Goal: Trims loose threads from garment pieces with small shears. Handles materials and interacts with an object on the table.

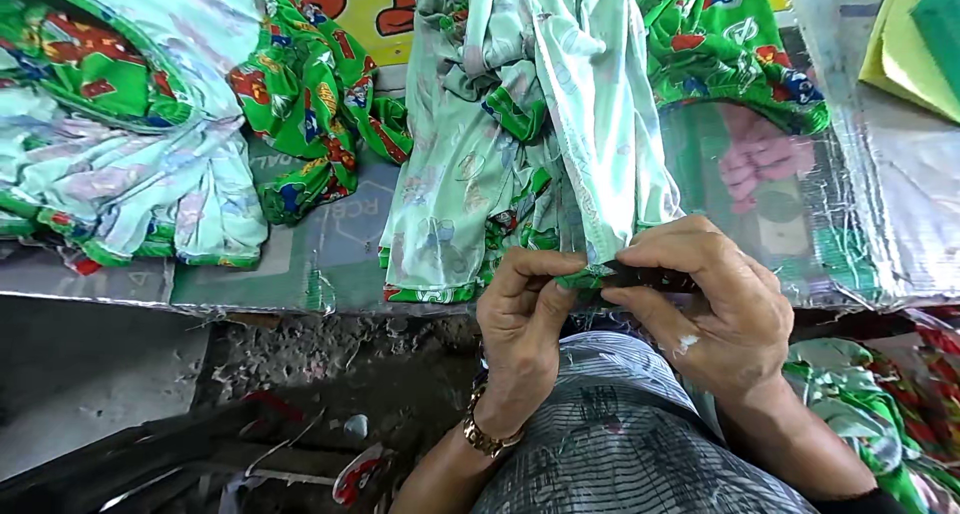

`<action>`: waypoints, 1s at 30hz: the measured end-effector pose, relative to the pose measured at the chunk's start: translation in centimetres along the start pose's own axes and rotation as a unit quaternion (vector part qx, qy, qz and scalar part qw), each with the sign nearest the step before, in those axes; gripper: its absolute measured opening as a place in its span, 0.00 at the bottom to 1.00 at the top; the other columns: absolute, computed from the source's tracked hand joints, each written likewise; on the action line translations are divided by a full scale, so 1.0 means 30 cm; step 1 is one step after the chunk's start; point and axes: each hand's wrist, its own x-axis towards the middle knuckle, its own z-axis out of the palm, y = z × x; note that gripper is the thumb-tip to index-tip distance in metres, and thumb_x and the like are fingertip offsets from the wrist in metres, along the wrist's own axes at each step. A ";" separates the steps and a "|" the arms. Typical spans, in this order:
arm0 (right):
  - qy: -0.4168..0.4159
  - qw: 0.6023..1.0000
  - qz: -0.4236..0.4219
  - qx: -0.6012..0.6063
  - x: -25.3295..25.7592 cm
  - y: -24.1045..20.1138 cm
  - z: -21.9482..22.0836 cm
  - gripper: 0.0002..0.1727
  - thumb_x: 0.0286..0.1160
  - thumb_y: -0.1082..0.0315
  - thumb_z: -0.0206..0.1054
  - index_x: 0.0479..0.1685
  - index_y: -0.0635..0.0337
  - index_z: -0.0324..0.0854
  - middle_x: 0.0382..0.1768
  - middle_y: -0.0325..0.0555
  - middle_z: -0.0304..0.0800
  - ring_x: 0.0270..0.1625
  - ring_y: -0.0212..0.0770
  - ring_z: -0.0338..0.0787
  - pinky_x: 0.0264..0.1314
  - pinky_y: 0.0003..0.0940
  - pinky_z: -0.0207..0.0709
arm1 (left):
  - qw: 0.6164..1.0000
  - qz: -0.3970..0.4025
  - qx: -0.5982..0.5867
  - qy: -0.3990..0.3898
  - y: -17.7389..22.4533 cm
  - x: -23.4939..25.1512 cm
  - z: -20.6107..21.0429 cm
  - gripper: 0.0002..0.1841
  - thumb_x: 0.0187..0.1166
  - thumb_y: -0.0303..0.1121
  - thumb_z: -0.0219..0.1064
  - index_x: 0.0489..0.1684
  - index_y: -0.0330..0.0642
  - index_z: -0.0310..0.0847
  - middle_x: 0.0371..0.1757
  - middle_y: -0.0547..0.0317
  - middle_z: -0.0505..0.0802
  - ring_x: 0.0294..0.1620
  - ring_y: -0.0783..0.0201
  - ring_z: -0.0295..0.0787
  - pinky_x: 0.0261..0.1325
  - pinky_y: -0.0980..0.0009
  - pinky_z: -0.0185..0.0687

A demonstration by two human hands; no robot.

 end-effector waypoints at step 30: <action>0.009 0.990 0.040 0.135 -0.012 0.048 0.014 0.09 0.71 0.71 0.77 0.47 0.59 0.85 0.44 0.35 0.88 0.47 0.24 0.88 0.49 0.16 0.86 | 0.974 -0.155 -0.165 0.001 -0.018 -0.001 0.009 0.06 0.81 0.32 0.70 0.49 0.46 0.91 0.47 0.61 0.93 0.52 0.69 0.91 0.63 0.67 0.87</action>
